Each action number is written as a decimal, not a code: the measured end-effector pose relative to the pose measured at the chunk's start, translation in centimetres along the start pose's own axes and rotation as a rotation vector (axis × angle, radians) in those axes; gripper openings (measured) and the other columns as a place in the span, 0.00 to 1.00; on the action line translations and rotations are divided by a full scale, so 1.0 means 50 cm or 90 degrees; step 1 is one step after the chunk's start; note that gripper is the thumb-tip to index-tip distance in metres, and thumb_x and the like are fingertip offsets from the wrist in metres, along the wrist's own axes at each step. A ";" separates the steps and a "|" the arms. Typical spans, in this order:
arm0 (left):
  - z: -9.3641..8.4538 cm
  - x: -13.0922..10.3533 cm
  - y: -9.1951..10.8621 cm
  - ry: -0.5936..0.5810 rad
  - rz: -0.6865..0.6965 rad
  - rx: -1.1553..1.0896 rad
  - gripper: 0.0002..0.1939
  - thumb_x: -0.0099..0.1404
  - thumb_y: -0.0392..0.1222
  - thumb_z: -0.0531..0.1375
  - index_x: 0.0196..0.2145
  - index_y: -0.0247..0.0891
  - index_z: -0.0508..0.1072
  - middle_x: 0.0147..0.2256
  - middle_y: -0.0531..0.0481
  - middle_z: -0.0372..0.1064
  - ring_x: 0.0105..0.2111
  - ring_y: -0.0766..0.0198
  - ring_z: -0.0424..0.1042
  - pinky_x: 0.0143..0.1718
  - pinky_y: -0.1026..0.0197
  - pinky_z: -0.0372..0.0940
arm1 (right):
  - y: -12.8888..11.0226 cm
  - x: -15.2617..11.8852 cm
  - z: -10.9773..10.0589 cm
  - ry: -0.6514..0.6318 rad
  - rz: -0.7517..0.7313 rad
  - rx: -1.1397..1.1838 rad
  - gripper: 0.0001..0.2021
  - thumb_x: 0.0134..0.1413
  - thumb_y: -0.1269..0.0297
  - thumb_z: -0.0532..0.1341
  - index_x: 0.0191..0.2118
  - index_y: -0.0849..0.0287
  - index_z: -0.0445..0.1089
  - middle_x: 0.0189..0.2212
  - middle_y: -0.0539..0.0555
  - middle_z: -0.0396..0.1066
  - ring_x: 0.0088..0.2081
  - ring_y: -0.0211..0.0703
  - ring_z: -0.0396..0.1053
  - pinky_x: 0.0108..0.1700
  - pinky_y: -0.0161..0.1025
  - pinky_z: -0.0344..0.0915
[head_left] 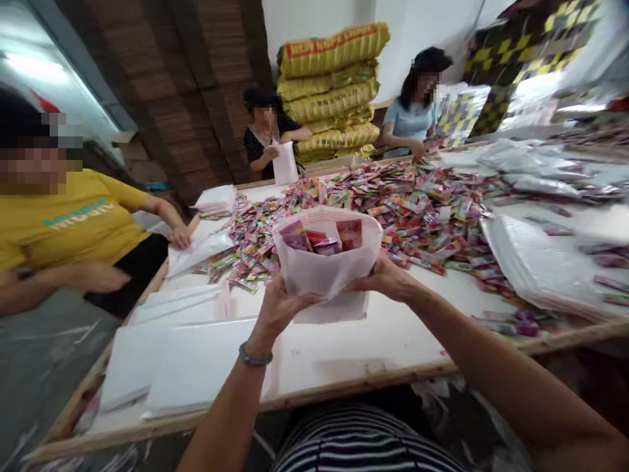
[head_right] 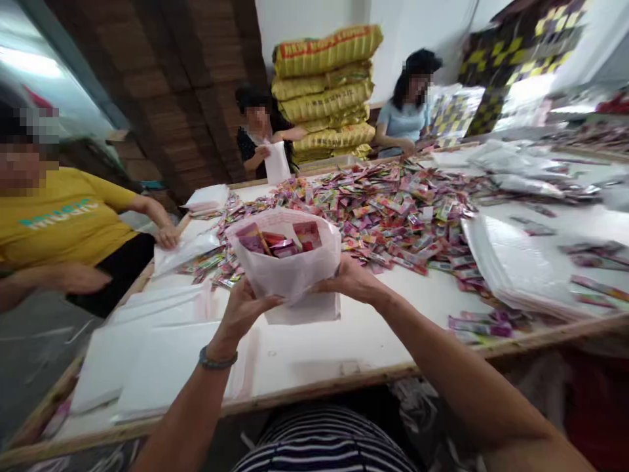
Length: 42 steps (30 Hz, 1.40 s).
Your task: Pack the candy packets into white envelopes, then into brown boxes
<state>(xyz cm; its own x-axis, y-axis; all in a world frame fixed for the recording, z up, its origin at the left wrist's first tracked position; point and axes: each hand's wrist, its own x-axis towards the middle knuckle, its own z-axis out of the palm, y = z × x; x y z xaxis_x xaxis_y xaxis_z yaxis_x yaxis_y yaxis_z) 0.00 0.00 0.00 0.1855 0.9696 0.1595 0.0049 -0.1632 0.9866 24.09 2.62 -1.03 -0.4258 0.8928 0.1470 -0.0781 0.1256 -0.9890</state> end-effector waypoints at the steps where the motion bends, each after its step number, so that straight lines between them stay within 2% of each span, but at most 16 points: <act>1: 0.001 -0.002 -0.028 -0.010 -0.003 0.017 0.26 0.41 0.43 0.75 0.38 0.34 0.74 0.36 0.47 0.77 0.35 0.59 0.74 0.40 0.59 0.70 | 0.012 -0.009 -0.001 -0.008 0.003 0.011 0.25 0.34 0.62 0.75 0.43 0.62 0.76 0.40 0.57 0.78 0.42 0.50 0.75 0.46 0.45 0.73; 4: 0.011 -0.006 -0.093 -0.037 -0.021 0.044 0.30 0.37 0.40 0.76 0.40 0.34 0.75 0.38 0.46 0.78 0.38 0.56 0.74 0.42 0.57 0.70 | 0.045 -0.030 0.000 -0.006 0.002 0.038 0.32 0.30 0.63 0.76 0.49 0.59 0.74 0.44 0.57 0.76 0.45 0.51 0.74 0.49 0.48 0.71; 6: 0.025 -0.004 -0.103 -0.054 -0.044 0.049 0.29 0.37 0.40 0.76 0.40 0.33 0.77 0.38 0.45 0.78 0.40 0.54 0.74 0.44 0.55 0.70 | 0.058 -0.037 0.005 0.023 -0.010 0.057 0.30 0.31 0.62 0.76 0.47 0.59 0.76 0.44 0.56 0.77 0.45 0.52 0.74 0.50 0.49 0.70; 11: 0.059 -0.009 -0.045 -0.082 -0.008 -0.027 0.22 0.46 0.44 0.73 0.40 0.35 0.80 0.44 0.44 0.77 0.45 0.52 0.74 0.50 0.52 0.69 | 0.023 -0.058 0.006 0.101 -0.052 0.033 0.17 0.40 0.59 0.73 0.38 0.58 0.79 0.38 0.54 0.78 0.41 0.49 0.75 0.46 0.45 0.72; 14: 0.059 -0.024 -0.033 -0.098 -0.003 0.013 0.17 0.47 0.45 0.73 0.33 0.34 0.81 0.38 0.44 0.79 0.40 0.51 0.76 0.47 0.51 0.70 | -0.003 -0.086 -0.008 0.096 -0.068 0.003 0.14 0.37 0.59 0.75 0.32 0.59 0.79 0.34 0.54 0.78 0.36 0.47 0.74 0.43 0.43 0.72; 16: 0.056 -0.032 -0.052 -0.102 0.004 0.040 0.20 0.43 0.46 0.74 0.34 0.34 0.80 0.36 0.44 0.79 0.39 0.50 0.76 0.46 0.51 0.70 | -0.003 -0.103 -0.017 0.091 -0.062 0.002 0.17 0.34 0.60 0.76 0.34 0.59 0.78 0.35 0.53 0.78 0.38 0.47 0.74 0.44 0.43 0.72; 20: 0.061 -0.031 -0.099 -0.091 0.051 0.047 0.39 0.37 0.46 0.76 0.49 0.37 0.75 0.45 0.42 0.76 0.47 0.48 0.73 0.51 0.51 0.68 | 0.021 -0.114 -0.027 0.125 -0.054 0.065 0.32 0.28 0.61 0.78 0.46 0.57 0.75 0.43 0.55 0.76 0.45 0.49 0.73 0.48 0.44 0.71; 22: 0.072 -0.023 -0.101 -0.117 0.035 0.049 0.39 0.38 0.47 0.76 0.50 0.36 0.75 0.44 0.42 0.77 0.45 0.49 0.74 0.47 0.52 0.69 | 0.028 -0.108 -0.029 0.124 -0.052 0.090 0.33 0.26 0.60 0.78 0.46 0.57 0.75 0.41 0.54 0.76 0.42 0.48 0.73 0.43 0.42 0.72; 25: 0.095 -0.014 -0.077 -0.128 0.013 0.066 0.27 0.44 0.48 0.73 0.42 0.34 0.78 0.38 0.44 0.78 0.38 0.53 0.75 0.43 0.55 0.70 | 0.021 -0.096 -0.026 0.146 -0.038 0.057 0.21 0.30 0.57 0.76 0.35 0.59 0.78 0.30 0.50 0.76 0.32 0.43 0.73 0.36 0.38 0.71; 27: 0.110 -0.016 -0.049 -0.076 0.023 0.076 0.17 0.53 0.50 0.69 0.35 0.34 0.80 0.33 0.46 0.78 0.35 0.57 0.74 0.41 0.58 0.69 | 0.005 -0.099 -0.019 0.215 -0.055 0.037 0.16 0.34 0.56 0.75 0.30 0.60 0.78 0.27 0.50 0.75 0.31 0.42 0.72 0.37 0.39 0.71; 30: 0.130 -0.033 -0.002 0.025 0.033 0.054 0.17 0.58 0.53 0.64 0.31 0.34 0.79 0.29 0.49 0.76 0.32 0.61 0.72 0.35 0.62 0.68 | -0.034 -0.127 -0.003 0.332 -0.091 0.065 0.13 0.40 0.54 0.72 0.29 0.58 0.78 0.28 0.50 0.76 0.30 0.41 0.71 0.36 0.38 0.70; 33: 0.150 -0.049 0.023 0.039 -0.022 -0.016 0.19 0.56 0.55 0.66 0.35 0.35 0.79 0.30 0.51 0.76 0.32 0.63 0.72 0.34 0.64 0.67 | -0.065 -0.165 0.013 0.396 -0.089 0.074 0.13 0.44 0.53 0.71 0.29 0.58 0.77 0.27 0.50 0.74 0.28 0.38 0.69 0.32 0.36 0.67; 35: 0.166 -0.052 0.005 0.021 -0.089 -0.083 0.21 0.55 0.55 0.67 0.40 0.36 0.78 0.33 0.50 0.77 0.35 0.62 0.73 0.36 0.64 0.68 | -0.054 -0.182 0.015 0.422 -0.049 0.069 0.16 0.45 0.50 0.69 0.32 0.58 0.77 0.28 0.50 0.74 0.27 0.37 0.68 0.30 0.35 0.66; 38: 0.193 -0.047 -0.072 0.008 -0.192 -0.175 0.25 0.53 0.55 0.68 0.44 0.37 0.75 0.37 0.48 0.77 0.38 0.60 0.74 0.39 0.62 0.68 | 0.023 -0.193 -0.004 0.460 0.058 0.014 0.19 0.47 0.46 0.65 0.31 0.60 0.74 0.25 0.51 0.72 0.26 0.38 0.66 0.28 0.35 0.63; 40: 0.206 -0.041 -0.128 0.016 -0.239 -0.196 0.24 0.52 0.54 0.68 0.42 0.35 0.74 0.37 0.47 0.77 0.37 0.59 0.74 0.41 0.61 0.67 | 0.086 -0.195 -0.027 0.538 0.121 -0.114 0.20 0.50 0.46 0.61 0.25 0.60 0.70 0.21 0.51 0.68 0.24 0.39 0.63 0.28 0.37 0.62; 42: 0.213 -0.036 -0.164 0.022 -0.249 -0.188 0.23 0.54 0.54 0.66 0.42 0.35 0.73 0.39 0.46 0.76 0.39 0.59 0.74 0.43 0.60 0.66 | 0.125 -0.192 -0.045 0.658 0.092 -0.321 0.18 0.55 0.49 0.57 0.25 0.59 0.69 0.23 0.53 0.69 0.27 0.42 0.64 0.32 0.40 0.64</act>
<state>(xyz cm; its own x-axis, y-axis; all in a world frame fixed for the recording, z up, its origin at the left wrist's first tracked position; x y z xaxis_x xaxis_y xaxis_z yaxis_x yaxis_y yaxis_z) 10.07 -2.35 -8.77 0.1920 0.9545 -0.2282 -0.2131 0.2675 0.9397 29.74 -4.20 -8.68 0.5561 0.8116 0.1790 0.3784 -0.0555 -0.9240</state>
